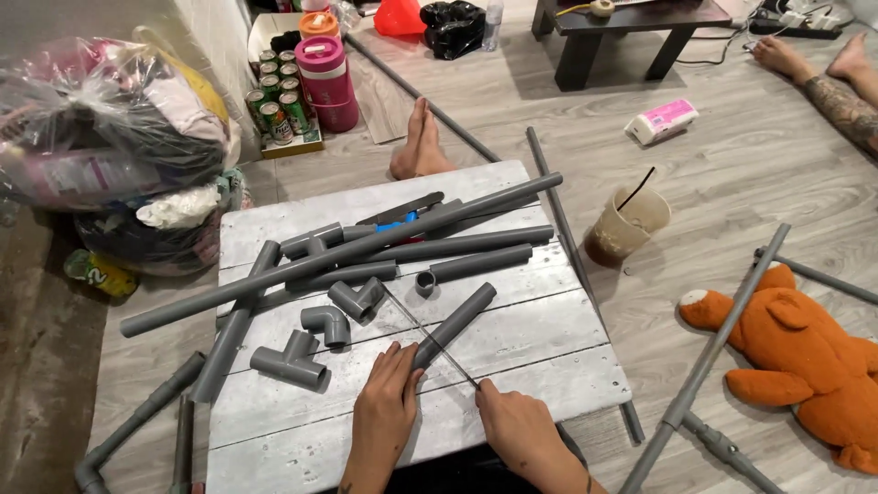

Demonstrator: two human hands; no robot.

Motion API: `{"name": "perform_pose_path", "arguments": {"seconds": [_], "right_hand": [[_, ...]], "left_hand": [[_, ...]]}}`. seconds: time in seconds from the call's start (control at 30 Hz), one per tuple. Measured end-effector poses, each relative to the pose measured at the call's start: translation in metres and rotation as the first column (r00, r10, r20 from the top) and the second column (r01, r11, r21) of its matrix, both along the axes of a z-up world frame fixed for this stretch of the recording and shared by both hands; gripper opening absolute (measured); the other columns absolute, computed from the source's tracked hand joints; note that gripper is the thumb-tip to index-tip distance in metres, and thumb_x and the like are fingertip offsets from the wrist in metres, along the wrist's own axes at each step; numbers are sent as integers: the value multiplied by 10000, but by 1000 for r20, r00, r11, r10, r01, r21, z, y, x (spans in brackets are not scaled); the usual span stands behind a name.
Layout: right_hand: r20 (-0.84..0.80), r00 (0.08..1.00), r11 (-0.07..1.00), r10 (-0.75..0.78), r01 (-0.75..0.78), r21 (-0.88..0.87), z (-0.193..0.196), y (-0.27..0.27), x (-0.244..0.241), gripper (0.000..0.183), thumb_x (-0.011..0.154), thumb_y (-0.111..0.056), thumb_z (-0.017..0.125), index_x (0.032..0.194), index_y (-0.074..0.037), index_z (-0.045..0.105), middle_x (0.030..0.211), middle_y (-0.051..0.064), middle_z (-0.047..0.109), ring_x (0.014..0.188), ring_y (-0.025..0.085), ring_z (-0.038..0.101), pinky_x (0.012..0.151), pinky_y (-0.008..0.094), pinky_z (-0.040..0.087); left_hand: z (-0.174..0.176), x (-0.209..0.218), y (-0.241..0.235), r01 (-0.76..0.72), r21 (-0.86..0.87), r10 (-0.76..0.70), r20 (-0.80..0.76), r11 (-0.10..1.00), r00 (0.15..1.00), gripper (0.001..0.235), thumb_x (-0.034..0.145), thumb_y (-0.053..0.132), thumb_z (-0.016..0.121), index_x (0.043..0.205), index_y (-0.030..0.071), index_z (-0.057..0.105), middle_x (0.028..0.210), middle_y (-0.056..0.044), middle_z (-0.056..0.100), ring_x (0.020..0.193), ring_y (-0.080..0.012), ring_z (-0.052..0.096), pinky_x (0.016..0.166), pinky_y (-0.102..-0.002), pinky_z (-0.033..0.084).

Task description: The person sits on the floor at a low table and uses a hacksaw to cut a gray PVC pipe. They hold the pipe steady with one hand while sawing with the other, eventually cutting through the pipe and separating it into two pieces.

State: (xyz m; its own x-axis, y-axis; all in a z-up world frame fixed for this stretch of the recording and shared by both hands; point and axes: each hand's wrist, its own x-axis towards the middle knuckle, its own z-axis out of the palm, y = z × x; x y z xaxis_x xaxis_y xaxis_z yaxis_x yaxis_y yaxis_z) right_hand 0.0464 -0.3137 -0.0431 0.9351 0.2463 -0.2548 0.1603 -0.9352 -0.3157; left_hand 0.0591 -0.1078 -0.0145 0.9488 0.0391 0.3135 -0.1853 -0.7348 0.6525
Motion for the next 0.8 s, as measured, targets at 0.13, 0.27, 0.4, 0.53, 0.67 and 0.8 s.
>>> {"name": "perform_pose_path", "arguments": {"seconds": [0.13,0.27,0.4,0.53,0.67,0.8], "right_hand": [[24,1000,1000,-12,11,27,4,0,-2,193,1017,-329,490,1012,-137,511,654,80,711,577,342,676,545,457,503],[-8,1000,1000,5,-5,30,15,0,-1,191,1026,-306,483,988,-121,514,631,78,693,548,318,670,536,429,515],[-95,995,1000,9,-7,24,23,-4,-5,197,1042,-298,465,976,-122,522,624,72,685,525,292,660,544,409,525],[-102,995,999,-2,7,47,31,-6,-7,198,1047,-299,478,965,-123,521,612,64,677,506,270,647,536,389,520],[-28,999,998,35,-33,46,27,-2,-2,191,1031,-272,507,937,-107,525,584,72,657,472,285,635,487,400,501],[-32,998,998,56,-55,22,28,6,6,198,1040,-266,485,986,-81,534,588,84,672,468,289,643,482,398,500]], "left_hand": [[-1,0,0,8,2,-8,-1,1000,1000,364,812,54,717,1174,19,702,1147,-94,761,1227,-299,649,1085,-425,470],[-6,0,0,-5,9,5,-15,1000,1000,359,813,70,724,1170,31,708,1164,-95,755,1237,-291,641,1089,-426,469],[-6,0,0,-10,18,11,-13,1000,1000,368,810,61,720,1178,40,710,1169,-100,755,1240,-293,640,1097,-429,467],[-6,1,0,1,12,-1,-7,1000,1000,372,810,63,722,1181,38,709,1172,-94,756,1244,-291,638,1104,-426,460],[-2,0,-1,4,11,-4,-19,1000,1000,377,806,59,721,1182,37,706,1177,-86,754,1254,-298,630,1105,-432,457],[1,1,0,15,23,-15,1,1000,1000,379,799,34,719,1177,20,700,1173,-97,750,1238,-307,640,1096,-430,469]]}}
